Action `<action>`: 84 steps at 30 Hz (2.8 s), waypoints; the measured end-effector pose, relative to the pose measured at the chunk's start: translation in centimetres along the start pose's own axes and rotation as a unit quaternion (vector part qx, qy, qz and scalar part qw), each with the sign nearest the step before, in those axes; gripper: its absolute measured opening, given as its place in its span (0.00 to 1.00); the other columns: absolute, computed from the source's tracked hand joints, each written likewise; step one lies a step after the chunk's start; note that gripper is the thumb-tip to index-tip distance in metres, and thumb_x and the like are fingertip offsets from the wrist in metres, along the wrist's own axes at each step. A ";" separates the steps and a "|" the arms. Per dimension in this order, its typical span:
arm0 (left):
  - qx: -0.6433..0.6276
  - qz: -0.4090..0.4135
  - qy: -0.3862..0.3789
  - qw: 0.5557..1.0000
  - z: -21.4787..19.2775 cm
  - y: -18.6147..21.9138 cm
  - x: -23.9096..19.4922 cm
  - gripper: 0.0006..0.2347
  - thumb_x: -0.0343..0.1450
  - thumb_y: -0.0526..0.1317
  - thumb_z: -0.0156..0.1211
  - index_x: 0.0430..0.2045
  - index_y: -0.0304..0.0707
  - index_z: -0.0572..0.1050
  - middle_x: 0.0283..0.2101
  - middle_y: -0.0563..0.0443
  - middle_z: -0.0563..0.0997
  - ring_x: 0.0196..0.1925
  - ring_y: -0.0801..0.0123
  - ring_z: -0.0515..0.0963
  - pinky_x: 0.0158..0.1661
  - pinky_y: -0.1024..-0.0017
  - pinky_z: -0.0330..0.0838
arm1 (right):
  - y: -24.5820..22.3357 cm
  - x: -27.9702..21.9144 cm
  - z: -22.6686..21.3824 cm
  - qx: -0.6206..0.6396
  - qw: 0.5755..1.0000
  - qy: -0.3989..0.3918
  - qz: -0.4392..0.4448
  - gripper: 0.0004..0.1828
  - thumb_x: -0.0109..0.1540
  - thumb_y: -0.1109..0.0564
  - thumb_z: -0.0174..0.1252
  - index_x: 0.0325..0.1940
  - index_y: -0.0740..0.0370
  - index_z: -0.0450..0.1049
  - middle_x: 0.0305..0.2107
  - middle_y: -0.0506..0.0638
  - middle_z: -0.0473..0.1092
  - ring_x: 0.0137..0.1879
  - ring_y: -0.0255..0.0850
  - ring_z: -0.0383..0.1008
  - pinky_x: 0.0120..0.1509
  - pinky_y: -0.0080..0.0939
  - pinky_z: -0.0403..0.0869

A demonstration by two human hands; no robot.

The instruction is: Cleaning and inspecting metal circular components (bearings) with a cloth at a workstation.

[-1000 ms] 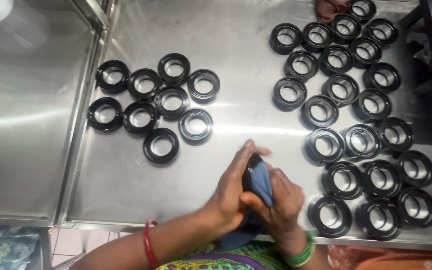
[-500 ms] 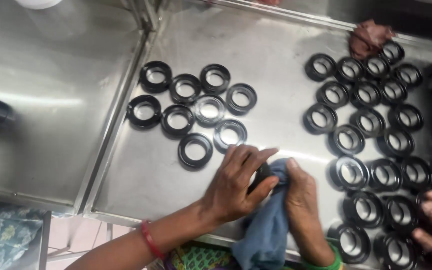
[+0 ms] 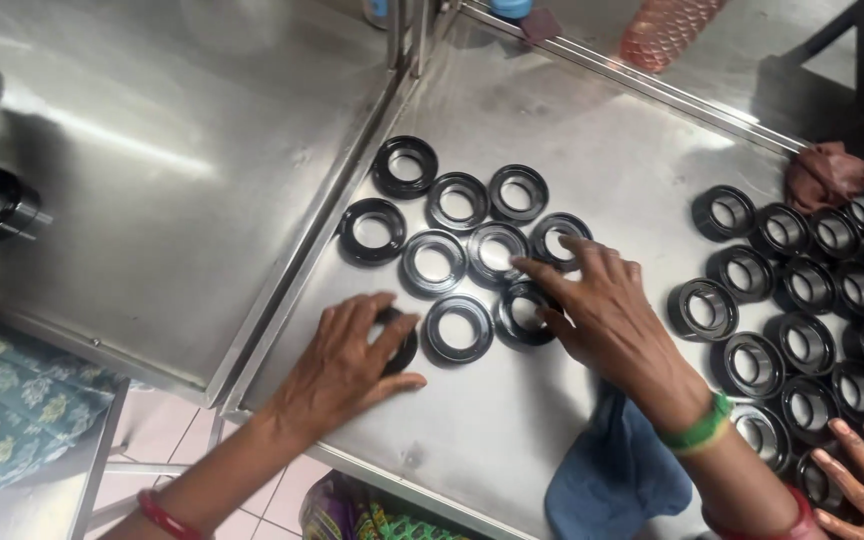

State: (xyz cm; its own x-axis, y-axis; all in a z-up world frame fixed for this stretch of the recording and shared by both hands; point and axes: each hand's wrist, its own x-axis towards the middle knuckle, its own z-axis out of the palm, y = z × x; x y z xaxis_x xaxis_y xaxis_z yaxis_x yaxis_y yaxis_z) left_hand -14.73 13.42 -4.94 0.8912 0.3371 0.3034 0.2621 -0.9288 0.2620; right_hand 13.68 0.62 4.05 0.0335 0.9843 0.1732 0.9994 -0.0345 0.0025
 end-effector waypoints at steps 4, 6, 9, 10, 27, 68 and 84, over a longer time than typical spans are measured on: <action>-0.101 -0.061 0.044 0.992 -2.4 -1.3 1.9 0.29 0.69 0.56 0.65 0.61 0.39 0.69 0.62 0.34 0.67 0.65 0.47 0.67 0.61 0.53 0.68 | -0.7 2.6 -0.4 0.023 0.996 -0.071 -0.040 0.34 0.55 0.48 0.64 0.67 0.41 0.71 0.46 0.60 0.69 0.50 0.50 0.68 0.48 0.49 0.67; -0.029 -0.012 0.015 0.999 -2.3 -1.5 3.1 0.24 0.70 0.49 0.61 0.60 0.42 0.68 0.65 0.36 0.66 0.69 0.44 0.62 0.65 0.48 0.59 | -1.0 3.1 -0.5 0.030 0.986 -0.160 0.024 0.31 0.59 0.47 0.61 0.69 0.36 0.68 0.37 0.52 0.70 0.43 0.44 0.69 0.47 0.46 0.67; 0.025 0.073 0.052 0.996 -0.5 -1.4 4.2 0.29 0.62 0.50 0.62 0.62 0.68 0.70 0.66 0.34 0.65 0.68 0.42 0.62 0.63 0.45 0.51 | -1.4 2.0 0.6 -0.004 0.985 -0.165 0.054 0.27 0.63 0.48 0.57 0.67 0.39 0.69 0.33 0.51 0.69 0.39 0.43 0.69 0.44 0.44 0.67; 0.024 0.071 0.054 0.996 -1.2 -1.2 4.8 0.29 0.62 0.50 0.62 0.62 0.68 0.70 0.66 0.34 0.65 0.68 0.42 0.62 0.63 0.45 0.51 | -1.6 1.6 0.6 -0.006 0.985 -0.166 0.052 0.27 0.63 0.48 0.57 0.67 0.39 0.69 0.33 0.51 0.69 0.39 0.43 0.69 0.44 0.44 0.67; -0.055 0.091 -0.062 0.992 -2.3 1.4 6.2 0.14 0.65 0.26 0.58 0.43 0.35 0.76 0.38 0.33 0.75 0.46 0.43 0.75 0.57 0.43 0.64 | 4.8 6.5 -2.3 0.247 0.906 -0.261 0.224 0.31 0.63 0.48 0.58 0.72 0.40 0.66 0.42 0.52 0.81 0.41 0.41 0.84 0.47 0.42 0.78; 0.254 -0.375 0.047 0.890 -5.8 -23.5 2.7 0.14 0.73 0.43 0.63 0.53 0.53 0.78 0.46 0.37 0.78 0.55 0.48 0.75 0.58 0.42 0.52 | 0.0 15.8 1.7 0.081 0.989 -0.117 0.048 0.43 0.58 0.44 0.65 0.75 0.48 0.60 0.21 0.54 0.73 0.32 0.50 0.74 0.46 0.48 0.73; -0.094 -0.229 -0.073 0.966 -7.0 -3.8 5.6 0.12 0.75 0.45 0.52 0.38 0.33 0.76 0.42 0.45 0.77 0.50 0.57 0.67 0.56 0.55 0.61 | -0.8 15.9 4.8 0.045 0.984 -0.164 -0.058 0.21 0.62 0.54 0.59 0.60 0.42 0.71 0.44 0.54 0.71 0.51 0.49 0.73 0.55 0.54 0.71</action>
State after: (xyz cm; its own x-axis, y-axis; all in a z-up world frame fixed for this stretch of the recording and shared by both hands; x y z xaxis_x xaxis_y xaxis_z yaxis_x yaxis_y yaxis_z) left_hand -13.28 19.92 2.18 0.7446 0.6674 -0.0121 0.5810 -0.6391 0.5040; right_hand 13.43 17.17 2.08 -0.0952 0.9841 -0.1502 0.9928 0.0828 -0.0869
